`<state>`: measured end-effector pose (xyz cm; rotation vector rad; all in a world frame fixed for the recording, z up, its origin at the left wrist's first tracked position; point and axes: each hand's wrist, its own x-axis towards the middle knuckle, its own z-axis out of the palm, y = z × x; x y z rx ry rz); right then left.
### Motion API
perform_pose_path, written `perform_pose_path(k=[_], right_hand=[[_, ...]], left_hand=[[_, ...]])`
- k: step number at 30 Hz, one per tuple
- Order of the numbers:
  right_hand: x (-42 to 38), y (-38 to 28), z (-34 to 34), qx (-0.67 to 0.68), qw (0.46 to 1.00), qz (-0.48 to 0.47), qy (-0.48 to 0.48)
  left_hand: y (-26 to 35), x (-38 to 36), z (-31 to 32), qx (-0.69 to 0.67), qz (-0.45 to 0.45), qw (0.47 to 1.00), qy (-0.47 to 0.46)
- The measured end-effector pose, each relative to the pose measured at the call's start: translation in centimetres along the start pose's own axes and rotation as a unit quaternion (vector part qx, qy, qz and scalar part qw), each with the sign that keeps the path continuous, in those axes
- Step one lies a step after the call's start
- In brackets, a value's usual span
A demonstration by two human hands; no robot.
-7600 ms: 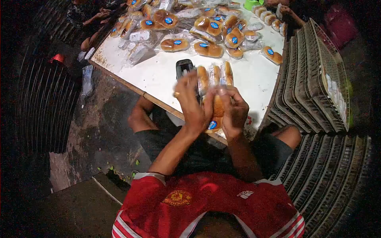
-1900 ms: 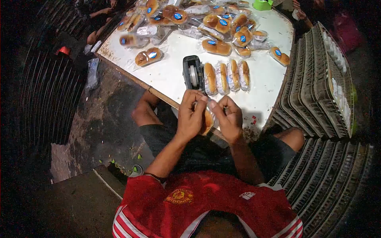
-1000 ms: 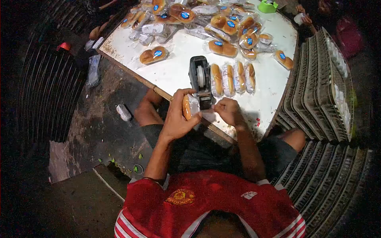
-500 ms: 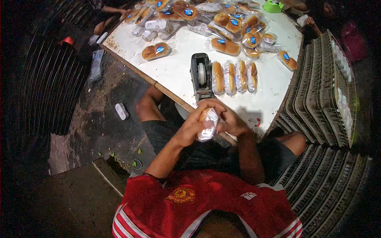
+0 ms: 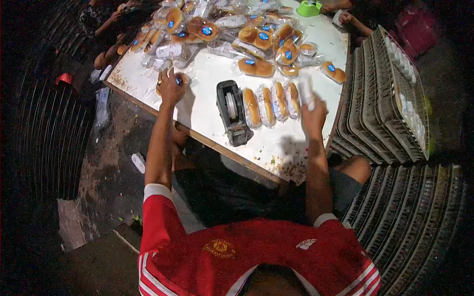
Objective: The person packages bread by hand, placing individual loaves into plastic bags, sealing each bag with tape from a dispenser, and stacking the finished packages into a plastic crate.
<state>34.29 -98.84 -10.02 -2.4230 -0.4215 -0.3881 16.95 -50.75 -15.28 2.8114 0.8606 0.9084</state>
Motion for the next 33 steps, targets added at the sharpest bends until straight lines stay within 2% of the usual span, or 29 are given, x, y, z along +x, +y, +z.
perform_pose_path(k=[1, 3, 5, 6, 7, 8, 9, 10, 12, 13, 15, 16, 17, 19, 20, 21, 22, 25, 26, 29, 30, 33], right_hand=[[-0.2, 0.6, 0.2, 0.036, 0.992, 0.039, -0.116], [-1.4, 0.1, 0.2, -0.023, 0.997, -0.021, -0.067], [-2.0, -1.3, -0.9, 0.022, 0.997, -0.068, -0.009], [-2.3, -2.3, -1.5, 0.047, 0.995, -0.089, 0.020], [-2.5, -3.2, -1.9, 0.066, 0.995, -0.068, 0.020], [-2.6, -5.0, -2.8, 0.193, 0.981, -0.015, -0.022], [-2.8, -6.9, -3.6, 0.313, 0.947, 0.040, -0.064], [-3.2, -7.7, -3.8, 0.405, 0.903, 0.027, -0.141], [-3.1, -9.4, -4.3, 0.570, 0.774, -0.008, -0.276], [-4.2, -11.7, -6.1, 0.579, 0.747, 0.068, -0.320], [-5.3, -14.2, -6.9, 0.617, 0.719, 0.075, -0.310], [-5.8, -14.0, -7.1, 0.611, 0.719, 0.062, -0.324], [-6.5, -13.6, -7.0, 0.606, 0.718, 0.049, -0.338], [-7.8, -13.0, -6.6, 0.586, 0.719, 0.024, -0.374], [-8.5, -12.6, -6.4, 0.570, 0.720, 0.011, -0.395], [-9.2, -12.3, -6.4, 0.552, 0.722, -0.001, -0.418], [-10.1, -13.4, -7.3, 0.595, 0.686, 0.051, -0.416], [-11.3, -14.8, -8.3, 0.613, 0.701, 0.049, -0.362], [-12.3, -14.8, -7.6, 0.519, 0.817, -0.063, -0.242], [-11.7, -16.0, -9.6, 0.348, 0.914, -0.147, -0.146], [-11.9, -16.7, -9.6, 0.460, 0.873, -0.060, -0.153], [-10.4, -16.3, -10.5, 0.439, 0.865, 0.013, -0.241]], left_hand=[[-2.2, -0.2, 2.7, 0.040, -0.010, 0.998, -0.041], [-2.6, 0.4, 3.4, 0.076, -0.034, 0.989, -0.123], [1.3, 1.7, -0.8, 0.072, -0.061, 0.976, -0.199], [3.8, 2.0, -2.7, 0.004, -0.035, 0.982, -0.187], [5.4, 1.7, -3.4, -0.063, 0.042, 0.990, -0.118], [9.7, 1.1, -7.9, -0.105, 0.160, 0.981, -0.017], [13.0, 0.7, -10.7, -0.097, 0.195, 0.975, -0.037], [16.3, -0.7, -14.1, -0.057, 0.256, 0.962, -0.077], [19.9, -3.8, -17.1, -0.082, 0.365, 0.927, -0.028], [21.7, -4.9, -19.3, -0.109, 0.370, 0.923, 0.004], [23.3, -6.3, -21.0, -0.247, 0.204, 0.947, -0.016], [23.2, -7.0, -20.6, -0.413, 0.076, 0.907, -0.034], [23.8, -7.8, -20.3, -0.626, -0.120, 0.767, -0.075], [22.5, -9.1, -18.2, -0.777, -0.267, 0.545, -0.167], [23.4, -10.5, -17.3, -0.755, -0.225, 0.599, -0.146], [24.7, -10.6, -18.7, -0.714, -0.238, 0.642, -0.146], [25.5, -10.7, -19.4, -0.706, -0.263, 0.647, -0.116], [27.2, -10.1, -20.2, -0.671, -0.286, 0.683, -0.033], [27.7, -10.1, -20.4, -0.658, -0.286, 0.696, -0.009], [28.9, -10.3, -20.9, -0.640, -0.239, 0.731, -0.011], [29.2, -10.5, -21.4, -0.652, -0.199, 0.731, -0.032], [29.5, -10.6, -22.2, -0.670, -0.087, 0.737, -0.023]])
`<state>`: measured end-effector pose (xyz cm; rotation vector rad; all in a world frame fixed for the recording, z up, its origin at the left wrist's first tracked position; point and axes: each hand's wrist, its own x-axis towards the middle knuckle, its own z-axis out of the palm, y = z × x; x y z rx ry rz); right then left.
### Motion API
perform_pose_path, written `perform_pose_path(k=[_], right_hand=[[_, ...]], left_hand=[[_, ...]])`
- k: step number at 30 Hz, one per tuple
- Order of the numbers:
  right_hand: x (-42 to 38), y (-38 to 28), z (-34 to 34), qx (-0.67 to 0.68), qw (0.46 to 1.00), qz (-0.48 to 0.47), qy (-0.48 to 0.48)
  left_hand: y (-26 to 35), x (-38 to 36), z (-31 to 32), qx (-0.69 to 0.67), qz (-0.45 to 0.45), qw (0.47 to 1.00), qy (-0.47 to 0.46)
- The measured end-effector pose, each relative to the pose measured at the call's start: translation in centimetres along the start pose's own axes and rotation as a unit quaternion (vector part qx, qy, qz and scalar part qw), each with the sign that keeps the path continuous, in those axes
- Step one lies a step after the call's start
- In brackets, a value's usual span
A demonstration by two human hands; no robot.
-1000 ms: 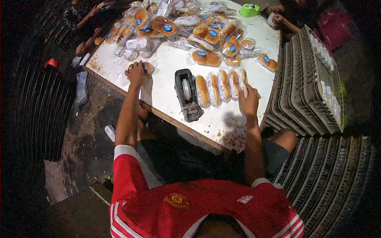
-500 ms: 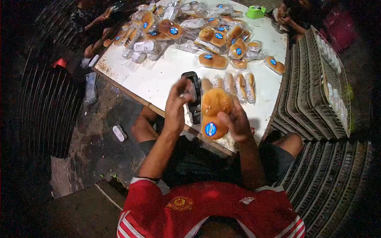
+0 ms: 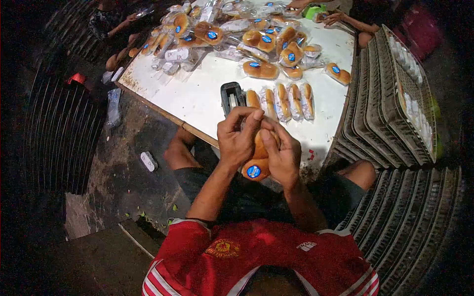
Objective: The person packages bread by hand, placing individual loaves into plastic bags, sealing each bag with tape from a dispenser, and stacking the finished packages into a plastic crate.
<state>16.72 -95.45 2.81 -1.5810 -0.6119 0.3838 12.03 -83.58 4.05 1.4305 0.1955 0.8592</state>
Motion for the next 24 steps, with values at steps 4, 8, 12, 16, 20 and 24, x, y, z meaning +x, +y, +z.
perform_pose_path(k=[4, 8, 12, 16, 20, 24], right_hand=[[0.4, 1.1, -0.2, -0.005, 0.999, -0.006, 0.032], [1.1, 3.6, 0.9, 0.193, 0.974, 0.020, 0.113], [1.4, 2.1, 0.6, 0.358, 0.931, 0.067, 0.012], [2.3, 3.6, -1.3, -0.042, 0.988, -0.146, 0.000], [2.9, 0.9, -3.4, -0.101, 0.986, -0.107, -0.076], [2.8, 2.3, -2.2, -0.137, 0.990, -0.036, -0.028]], left_hand=[[-1.8, 0.6, 0.7, 0.235, 0.125, 0.956, 0.125], [-2.1, -2.3, 0.0, 0.367, 0.175, 0.913, -0.028], [-0.3, -2.8, -1.1, 0.186, -0.012, 0.978, -0.093], [-2.4, -1.7, -4.3, 0.068, -0.182, 0.968, -0.160], [-3.2, -2.3, -4.4, 0.100, -0.092, 0.981, -0.137], [-3.8, -2.8, -3.9, 0.043, -0.216, 0.972, -0.078]])
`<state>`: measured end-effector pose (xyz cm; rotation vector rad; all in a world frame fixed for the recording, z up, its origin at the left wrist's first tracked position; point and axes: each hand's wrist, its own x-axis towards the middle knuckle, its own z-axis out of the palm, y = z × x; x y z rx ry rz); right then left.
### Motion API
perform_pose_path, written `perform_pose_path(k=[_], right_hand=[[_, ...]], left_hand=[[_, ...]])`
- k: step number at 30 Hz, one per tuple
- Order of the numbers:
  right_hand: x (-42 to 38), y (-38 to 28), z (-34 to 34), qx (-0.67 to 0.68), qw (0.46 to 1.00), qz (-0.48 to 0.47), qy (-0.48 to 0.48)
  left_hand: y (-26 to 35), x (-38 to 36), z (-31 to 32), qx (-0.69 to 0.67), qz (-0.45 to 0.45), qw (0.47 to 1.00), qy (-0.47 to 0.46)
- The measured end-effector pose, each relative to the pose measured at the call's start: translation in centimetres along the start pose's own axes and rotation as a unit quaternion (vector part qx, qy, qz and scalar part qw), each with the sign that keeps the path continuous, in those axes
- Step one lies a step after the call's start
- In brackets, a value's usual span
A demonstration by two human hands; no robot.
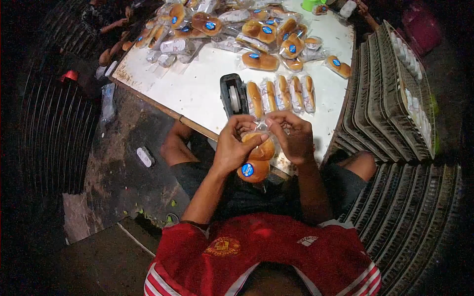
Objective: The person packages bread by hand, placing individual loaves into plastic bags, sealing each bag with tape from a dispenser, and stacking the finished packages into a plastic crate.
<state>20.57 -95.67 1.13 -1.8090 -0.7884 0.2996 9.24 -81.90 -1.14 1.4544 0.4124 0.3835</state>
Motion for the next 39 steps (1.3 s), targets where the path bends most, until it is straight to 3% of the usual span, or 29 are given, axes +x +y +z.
perform_pose_path(k=[2, 3, 7, 10, 11, 14, 15, 18, 19, 22, 23, 26, 27, 28, 30, 31, 34, 37, 39], right_hand=[[-0.4, -0.2, 1.0, 0.032, 0.995, 0.067, 0.068], [-0.6, -0.3, 1.5, -0.019, 0.995, -0.006, 0.099], [-0.5, 0.2, 0.6, -0.102, 0.987, -0.122, -0.015], [-0.2, 0.7, -1.0, -0.049, 0.990, -0.112, -0.064], [-0.3, 0.4, -0.8, -0.032, 0.994, -0.093, -0.042], [-1.4, -0.4, 1.3, -0.175, 0.983, -0.001, 0.063], [-1.7, -0.5, 1.8, -0.165, 0.980, 0.102, 0.046], [-3.0, 2.3, 3.8, 0.142, 0.983, 0.111, 0.043], [-3.6, 2.2, 3.6, 0.201, 0.967, 0.158, 0.002], [-4.5, 1.3, 4.7, 0.395, 0.903, 0.163, -0.051], [-4.3, 2.6, 4.5, 0.434, 0.867, 0.144, -0.197], [-4.0, -1.0, 4.3, 0.448, 0.861, 0.141, -0.194], [-3.3, -0.3, 4.4, 0.421, 0.879, 0.113, -0.193], [-3.1, 0.0, 4.5, 0.424, 0.880, 0.122, -0.176], [-2.6, 0.0, 5.1, 0.431, 0.880, 0.139, -0.144], [-2.0, 0.8, 6.3, 0.350, 0.926, 0.091, -0.111], [1.3, 1.3, 7.2, 0.151, 0.976, 0.151, -0.030], [5.0, 3.6, 8.2, -0.057, 0.962, 0.233, -0.130], [3.9, 5.3, 9.3, -0.051, 0.992, 0.109, -0.038]], left_hand=[[1.3, -0.4, 0.0, -0.034, -0.058, 0.998, 0.016], [1.0, -0.3, -0.4, 0.015, -0.078, 0.997, -0.008], [-0.1, 0.0, -0.6, 0.048, 0.108, 0.993, 0.025], [0.9, -0.5, 0.4, -0.237, -0.125, 0.964, -0.007], [-0.7, 0.1, -0.3, -0.058, 0.008, 0.997, -0.041], [-0.8, 0.4, -0.8, -0.091, -0.174, 0.980, -0.043], [-0.1, 0.1, -0.1, -0.147, -0.186, 0.971, -0.016], [-0.6, -0.5, 0.7, 0.054, -0.055, 0.994, 0.079], [-0.3, -0.9, 0.7, 0.133, 0.078, 0.985, 0.080], [0.2, -1.6, 0.6, 0.016, 0.223, 0.971, 0.082], [0.3, -1.8, 0.7, -0.056, 0.208, 0.974, 0.076], [1.9, -2.2, 0.2, -0.052, 0.162, 0.981, 0.089], [1.6, -1.7, -0.6, 0.065, 0.239, 0.967, 0.064], [2.3, -1.6, -1.8, 0.169, 0.258, 0.951, -0.011], [1.0, -1.9, -2.6, 0.179, 0.215, 0.959, -0.046], [1.2, -1.8, -3.0, 0.169, 0.197, 0.965, -0.034], [1.7, -1.9, -4.1, 0.164, 0.152, 0.975, 0.003], [1.9, -1.9, -4.8, 0.229, 0.137, 0.963, 0.029], [1.8, -2.0, -5.5, 0.284, 0.153, 0.946, 0.030]])
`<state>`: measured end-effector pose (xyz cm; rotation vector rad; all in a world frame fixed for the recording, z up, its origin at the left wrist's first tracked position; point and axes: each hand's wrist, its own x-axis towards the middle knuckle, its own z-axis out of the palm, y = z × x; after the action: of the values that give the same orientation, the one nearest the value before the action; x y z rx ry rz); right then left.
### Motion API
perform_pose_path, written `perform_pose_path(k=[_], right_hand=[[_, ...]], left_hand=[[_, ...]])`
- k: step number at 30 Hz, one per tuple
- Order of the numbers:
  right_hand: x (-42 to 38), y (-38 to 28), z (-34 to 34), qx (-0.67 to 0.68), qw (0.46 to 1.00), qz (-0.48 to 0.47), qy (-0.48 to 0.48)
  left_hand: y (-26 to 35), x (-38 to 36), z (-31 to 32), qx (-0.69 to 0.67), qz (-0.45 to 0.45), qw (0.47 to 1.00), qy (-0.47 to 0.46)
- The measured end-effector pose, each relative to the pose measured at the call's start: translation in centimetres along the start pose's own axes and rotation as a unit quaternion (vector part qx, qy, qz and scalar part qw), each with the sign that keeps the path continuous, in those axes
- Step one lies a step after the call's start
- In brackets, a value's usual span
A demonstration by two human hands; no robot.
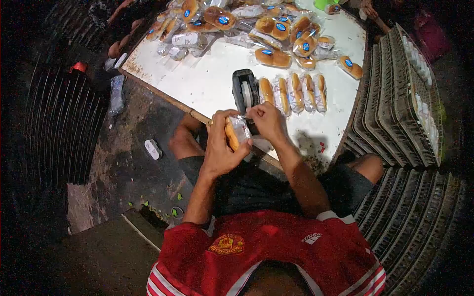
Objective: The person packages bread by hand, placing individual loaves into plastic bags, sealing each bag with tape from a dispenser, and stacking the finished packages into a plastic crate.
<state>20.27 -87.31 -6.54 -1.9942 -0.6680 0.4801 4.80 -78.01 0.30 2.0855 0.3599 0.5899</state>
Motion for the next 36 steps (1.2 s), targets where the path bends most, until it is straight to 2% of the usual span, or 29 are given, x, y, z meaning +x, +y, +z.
perform_pose_path(k=[1, 2, 5, 6, 9, 10, 11, 13, 16, 19, 20, 22, 23, 24, 25, 27, 29, 31, 32, 33, 34, 35, 36], right_hand=[[-0.7, -0.7, 0.0, 0.005, 0.997, -0.062, 0.047], [-1.9, -1.1, -1.0, 0.057, 0.991, -0.115, 0.027], [-3.3, 2.0, -2.0, -0.041, 0.987, -0.141, -0.067], [-3.2, 2.4, -2.0, 0.018, 0.996, -0.008, -0.092], [-2.9, 2.8, -4.9, -0.109, 0.986, -0.066, -0.108], [-2.8, 1.9, -6.4, -0.094, 0.979, -0.044, -0.173], [-3.4, 0.1, -7.5, -0.019, 0.979, -0.065, -0.190], [-3.8, -3.6, -10.0, 0.045, 0.941, -0.211, -0.259], [-4.5, -6.2, -11.3, 0.044, 0.931, -0.189, -0.309], [-3.8, -4.3, -10.4, -0.083, 0.960, -0.044, -0.265], [-3.1, -2.8, -10.2, -0.096, 0.943, 0.025, -0.317], [-3.6, -0.5, -8.8, 0.102, 0.947, -0.084, -0.294], [-4.4, 0.7, -8.2, 0.202, 0.930, -0.132, -0.276], [-5.0, 1.0, -7.3, 0.289, 0.899, -0.119, -0.308], [-6.0, 1.9, -6.5, 0.325, 0.895, -0.066, -0.298], [-6.0, 3.2, -6.5, 0.343, 0.881, -0.018, -0.325], [-4.8, 3.4, -9.0, 0.261, 0.931, 0.040, -0.251], [-2.3, 6.6, -11.3, 0.416, 0.898, -0.025, -0.140], [-1.0, 6.8, -12.8, 0.337, 0.942, 0.006, 0.001], [0.8, 7.0, -14.3, 0.249, 0.957, 0.037, 0.143], [2.3, 6.9, -14.9, 0.142, 0.955, -0.014, 0.259], [3.2, 6.8, -15.6, 0.074, 0.935, -0.090, 0.334], [4.2, 8.5, -16.5, -0.087, 0.914, -0.077, 0.390]], left_hand=[[-0.3, -0.1, -0.2, 0.027, 0.009, 1.000, 0.002], [-0.4, -0.3, -0.3, 0.020, -0.016, 1.000, 0.001], [-0.6, -0.2, -0.6, 0.033, -0.053, 0.998, -0.023], [-0.5, -0.3, -0.5, 0.043, -0.055, 0.997, -0.035], [-0.3, 0.8, -0.2, 0.078, -0.030, 0.995, -0.059], [0.0, 0.8, -0.2, 0.091, -0.016, 0.993, -0.072], [0.3, 0.8, -0.1, 0.103, 0.000, 0.991, -0.084], [1.0, 1.0, 0.3, 0.136, 0.005, 0.985, -0.107], [1.8, 0.8, 1.0, 0.158, -0.006, 0.977, -0.144], [2.1, 0.4, 1.8, 0.041, -0.005, 0.986, -0.160], [2.4, 0.3, 1.7, 0.008, -0.027, 0.983, -0.182], [3.3, 0.3, 1.7, -0.203, -0.102, 0.950, -0.213], [3.7, 0.0, 2.1, -0.307, -0.140, 0.913, -0.229], [2.6, -0.7, 3.3, -0.417, -0.097, 0.885, -0.181], [3.0, -1.1, 3.4, -0.512, -0.120, 0.831, -0.179], [2.6, 0.0, 4.6, -0.429, -0.030, 0.896, -0.109], [2.7, 1.2, 4.7, -0.331, -0.055, 0.942, -0.030], [2.5, 2.7, 5.5, -0.309, -0.124, 0.940, 0.070], [1.4, 3.2, 6.2, -0.299, -0.127, 0.943, 0.069], [0.1, 3.7, 6.9, -0.288, -0.130, 0.946, 0.067], [0.1, 4.1, 7.7, -0.287, -0.157, 0.943, 0.059], [-0.3, 4.5, 8.7, -0.307, -0.197, 0.930, 0.045], [-0.4, 4.9, 9.9, -0.299, -0.207, 0.930, 0.047]])
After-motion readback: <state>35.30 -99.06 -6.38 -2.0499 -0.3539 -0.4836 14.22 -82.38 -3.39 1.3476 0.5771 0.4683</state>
